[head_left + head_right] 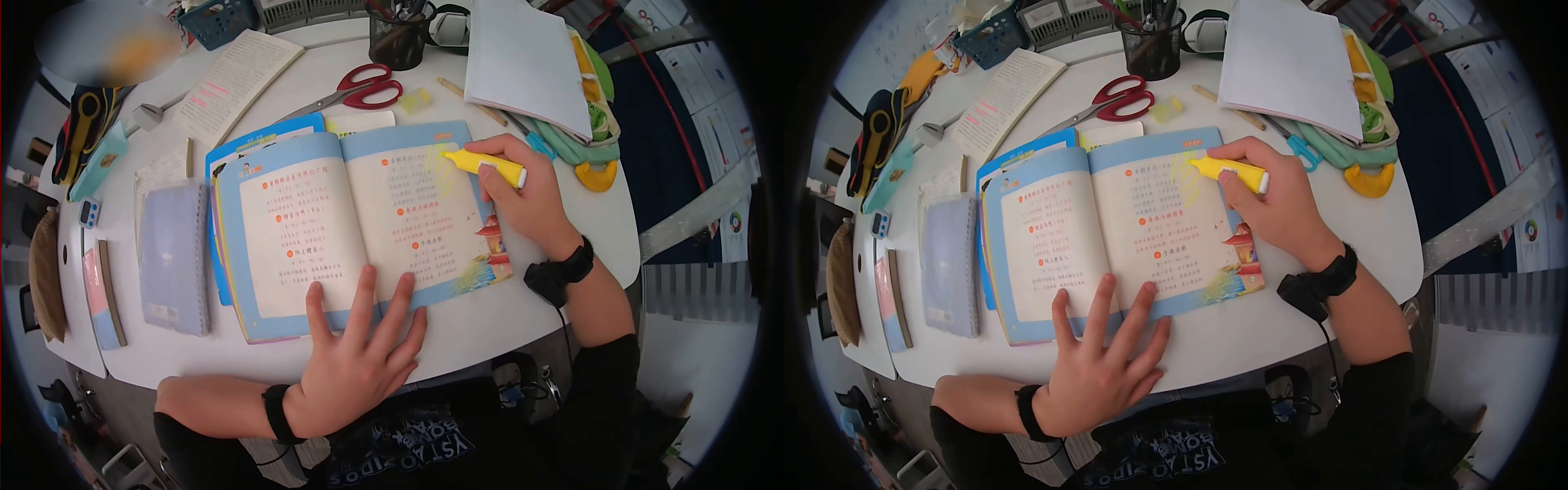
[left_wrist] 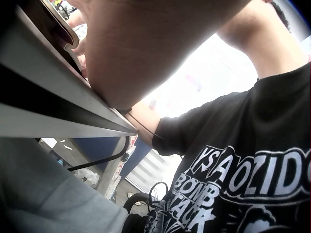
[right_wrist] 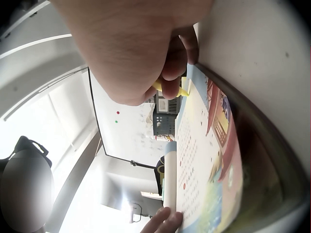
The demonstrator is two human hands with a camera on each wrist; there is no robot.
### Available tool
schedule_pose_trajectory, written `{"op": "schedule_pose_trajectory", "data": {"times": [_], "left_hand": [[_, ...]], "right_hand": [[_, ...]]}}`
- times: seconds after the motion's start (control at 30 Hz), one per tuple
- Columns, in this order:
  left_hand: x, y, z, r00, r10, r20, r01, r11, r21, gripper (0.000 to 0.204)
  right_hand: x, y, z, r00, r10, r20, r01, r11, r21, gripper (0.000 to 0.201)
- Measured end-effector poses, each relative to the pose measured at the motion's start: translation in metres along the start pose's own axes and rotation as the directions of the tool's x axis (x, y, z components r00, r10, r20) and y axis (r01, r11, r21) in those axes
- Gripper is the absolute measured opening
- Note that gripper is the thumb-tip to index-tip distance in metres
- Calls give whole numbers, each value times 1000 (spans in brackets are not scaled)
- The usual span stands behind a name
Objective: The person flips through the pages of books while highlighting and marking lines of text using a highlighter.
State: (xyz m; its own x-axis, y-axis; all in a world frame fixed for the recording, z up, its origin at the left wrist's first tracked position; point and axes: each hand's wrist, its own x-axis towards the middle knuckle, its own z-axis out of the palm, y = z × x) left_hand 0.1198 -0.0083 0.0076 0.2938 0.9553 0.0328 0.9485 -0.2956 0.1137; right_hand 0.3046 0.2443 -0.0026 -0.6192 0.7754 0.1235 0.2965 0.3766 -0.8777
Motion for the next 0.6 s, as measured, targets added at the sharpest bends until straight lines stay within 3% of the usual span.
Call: {"op": "schedule_pose_trajectory", "data": {"times": [0.07, 0.2, 0.27, 0.3, 0.37, 0.53, 0.6], "left_hand": [[0, 0, 0, 1000, -2, -1, 2, 1000, 4, 63], [1, 0, -2, 1000, 4, 1, -4, 1000, 15, 63], [2, 0, -3, 1000, 10, -5, -10, 1000, 29, 62], [2, -1, -3, 1000, 10, 1, -10, 1000, 23, 62], [1, -1, -3, 1000, 8, 6, -8, 1000, 20, 62], [1, -1, -3, 1000, 14, 7, -14, 1000, 19, 62], [0, 0, -4, 1000, 15, 9, -15, 1000, 25, 62]], "right_hand": [[-2, -2, -1, 995, -37, 88, 36, 999, 12, 24], [0, 1, -1, 998, -45, 41, 48, 997, -58, 23], [6, 9, -5, 986, -81, -148, 70, 994, -83, 28], [7, 8, -8, 984, -89, -154, 77, 993, -86, 28], [10, 6, -12, 964, -25, -265, 51, 994, 94, 34], [12, 16, -9, 974, -92, -205, 116, 988, 106, 37], [13, 16, -6, 963, -258, -78, 245, 958, -147, 41]]}}
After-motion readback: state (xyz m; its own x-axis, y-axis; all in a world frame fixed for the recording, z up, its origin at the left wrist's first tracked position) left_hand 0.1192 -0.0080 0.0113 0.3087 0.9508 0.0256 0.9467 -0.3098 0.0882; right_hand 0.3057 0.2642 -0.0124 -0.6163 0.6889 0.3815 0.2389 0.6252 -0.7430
